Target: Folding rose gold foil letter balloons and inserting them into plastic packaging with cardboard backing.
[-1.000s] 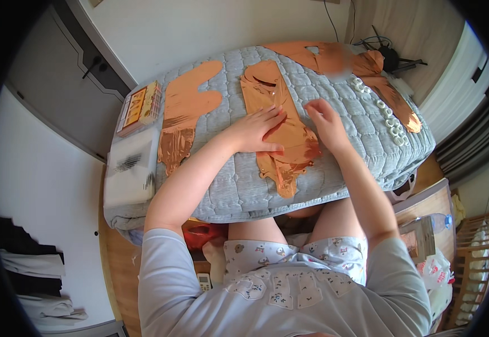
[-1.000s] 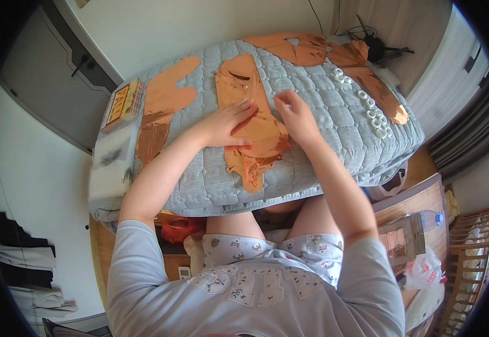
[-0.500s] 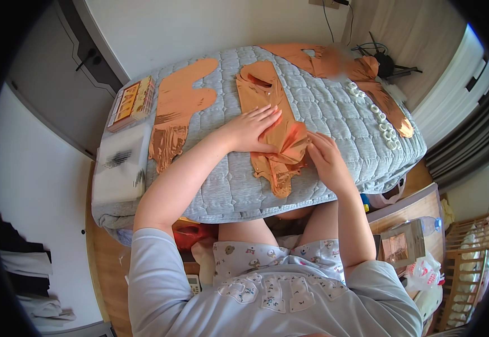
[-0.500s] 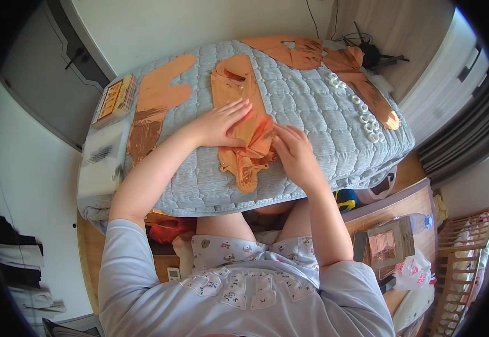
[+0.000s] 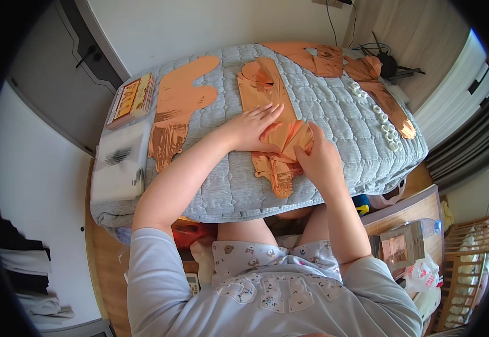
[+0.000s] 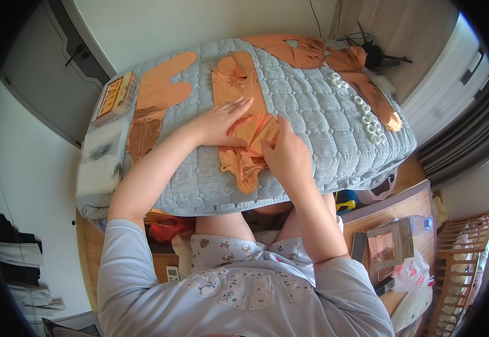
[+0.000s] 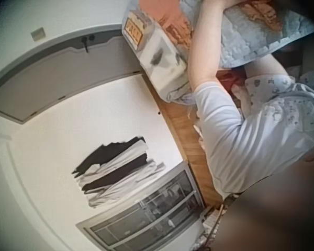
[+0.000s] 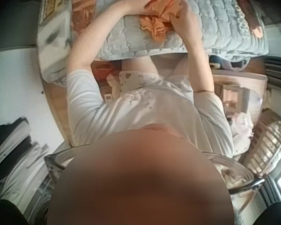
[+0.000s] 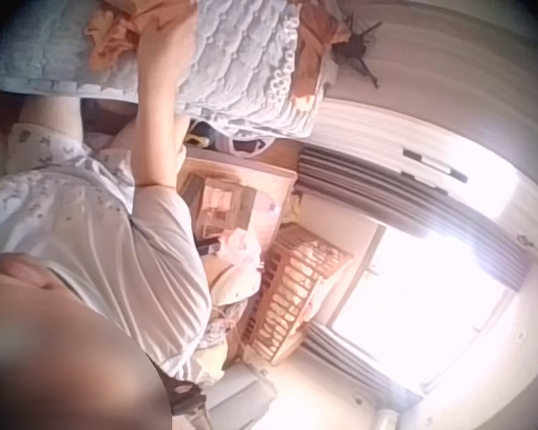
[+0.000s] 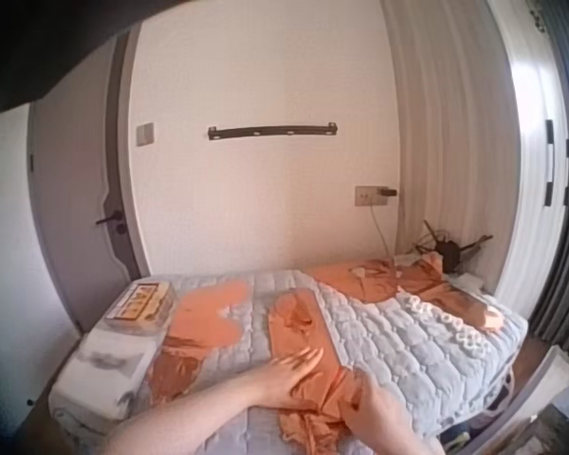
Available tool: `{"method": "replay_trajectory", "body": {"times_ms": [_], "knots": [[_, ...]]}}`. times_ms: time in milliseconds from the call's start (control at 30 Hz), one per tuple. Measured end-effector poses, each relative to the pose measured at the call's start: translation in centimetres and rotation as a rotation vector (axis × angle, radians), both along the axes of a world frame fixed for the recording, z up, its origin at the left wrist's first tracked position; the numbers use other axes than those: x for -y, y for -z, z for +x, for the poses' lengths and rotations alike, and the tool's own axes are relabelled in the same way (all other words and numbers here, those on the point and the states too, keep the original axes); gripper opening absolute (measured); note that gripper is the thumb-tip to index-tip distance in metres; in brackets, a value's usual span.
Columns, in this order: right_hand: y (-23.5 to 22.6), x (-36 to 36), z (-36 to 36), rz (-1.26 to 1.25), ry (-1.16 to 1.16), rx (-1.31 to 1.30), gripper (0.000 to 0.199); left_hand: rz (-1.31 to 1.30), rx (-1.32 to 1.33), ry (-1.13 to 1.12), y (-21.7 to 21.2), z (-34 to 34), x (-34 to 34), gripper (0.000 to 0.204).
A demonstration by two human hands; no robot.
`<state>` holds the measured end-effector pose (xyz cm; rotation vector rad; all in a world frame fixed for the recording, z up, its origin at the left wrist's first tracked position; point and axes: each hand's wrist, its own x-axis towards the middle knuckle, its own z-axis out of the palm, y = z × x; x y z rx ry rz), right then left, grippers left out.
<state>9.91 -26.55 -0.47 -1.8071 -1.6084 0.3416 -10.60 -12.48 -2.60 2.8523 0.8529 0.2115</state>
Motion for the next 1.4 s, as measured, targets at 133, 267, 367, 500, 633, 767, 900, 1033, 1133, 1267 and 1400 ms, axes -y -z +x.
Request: {"method": "replay_trajectory", "body": {"times_ms": [133, 267, 367, 500, 633, 767, 900, 1033, 1133, 1267, 1400], "knots": [[0.5, 0.2, 0.9, -0.049, 0.047, 0.074, 0.053, 0.008, -0.002, 0.005, -0.1, 0.1, 0.1, 0.118], [0.9, -0.5, 0.8, 0.079, 0.011, -0.012, 0.05, -0.026, 0.013, -0.003, -0.4, 0.1, 0.2, 0.118], [0.0, 0.1, -0.8, 0.172, -0.021, -0.122, 0.048, -0.025, 0.042, 0.004, -0.2, 0.0, 0.1, 0.119], [-0.2, 0.7, -1.6, 0.336, -0.252, -0.168, 0.043, -0.044, 0.081, 0.014, 0.0, 0.0, -0.1, 0.12], [-0.7, 0.3, -0.6, 0.343, -0.523, 0.048, 0.035, -0.053, 0.051, -0.009, 0.2, -0.1, -0.3, 0.12], [-0.4, 0.6, 0.2, 0.154, -0.489, -0.032, 0.031, -0.034, 0.028, -0.03, 0.4, 0.1, -0.3, 0.121], [0.0, 0.8, -0.5, 0.345, -0.329, -0.016, 0.032, -0.041, 0.04, -0.01, -0.1, 0.1, 0.1, 0.121], [0.6, 0.9, -0.7, 0.203, -0.196, -0.074, 0.035, -0.017, 0.014, -0.02, -0.2, 0.0, 0.2, 0.12], [1.1, 0.6, -0.5, 0.242, -0.124, -0.091, 0.038, 0.006, 0.008, -0.008, -0.1, 0.2, 0.1, 0.121], [1.1, 0.6, -0.8, 0.19, -0.065, -0.089, 0.042, 0.019, 0.01, 0.01, 0.1, 0.1, -0.1, 0.122], [0.8, 0.8, -0.9, 0.298, -0.096, 0.032, 0.042, 0.022, 0.017, 0.017, 0.3, 0.0, -0.1, 0.121]]}}
